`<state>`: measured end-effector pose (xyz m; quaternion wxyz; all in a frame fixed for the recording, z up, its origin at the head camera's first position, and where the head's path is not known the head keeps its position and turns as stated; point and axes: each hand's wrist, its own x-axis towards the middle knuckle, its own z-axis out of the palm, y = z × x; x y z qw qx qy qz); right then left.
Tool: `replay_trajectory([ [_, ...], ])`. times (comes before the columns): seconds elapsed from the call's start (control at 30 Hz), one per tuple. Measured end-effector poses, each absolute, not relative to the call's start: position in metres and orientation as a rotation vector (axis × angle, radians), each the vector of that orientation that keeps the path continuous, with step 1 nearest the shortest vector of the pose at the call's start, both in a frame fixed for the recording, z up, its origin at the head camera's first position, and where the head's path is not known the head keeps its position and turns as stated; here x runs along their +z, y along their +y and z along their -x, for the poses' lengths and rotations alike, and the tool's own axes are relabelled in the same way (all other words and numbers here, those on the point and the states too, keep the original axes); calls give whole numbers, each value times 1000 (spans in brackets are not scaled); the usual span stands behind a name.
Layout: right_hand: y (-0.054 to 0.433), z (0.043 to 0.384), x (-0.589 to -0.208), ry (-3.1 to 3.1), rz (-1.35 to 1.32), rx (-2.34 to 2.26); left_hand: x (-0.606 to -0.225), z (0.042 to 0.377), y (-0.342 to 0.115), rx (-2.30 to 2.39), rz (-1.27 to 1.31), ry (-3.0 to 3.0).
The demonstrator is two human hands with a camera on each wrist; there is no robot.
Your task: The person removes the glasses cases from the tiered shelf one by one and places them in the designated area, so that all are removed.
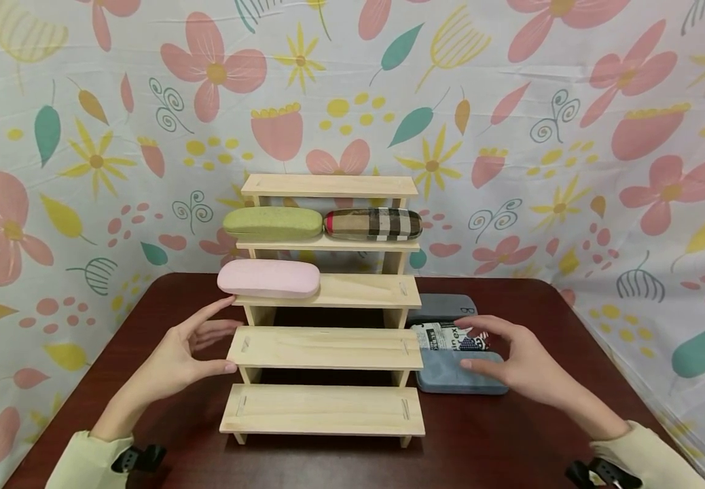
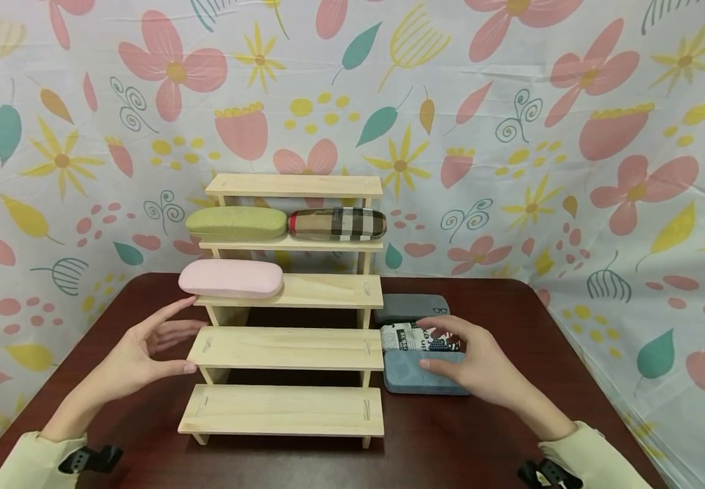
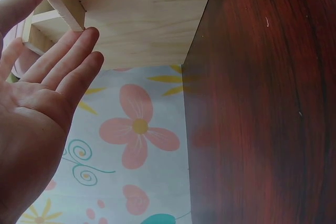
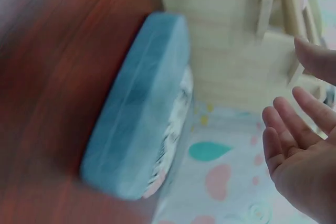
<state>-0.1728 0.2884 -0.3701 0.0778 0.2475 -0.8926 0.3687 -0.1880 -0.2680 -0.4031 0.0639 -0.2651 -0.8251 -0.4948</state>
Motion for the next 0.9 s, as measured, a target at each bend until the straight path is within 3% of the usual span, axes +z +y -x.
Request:
replay_trajectory([
  [0.9,171,182,-329,-2558,-1078,1212,-403,188,-267,-1498,825,-2481],
])
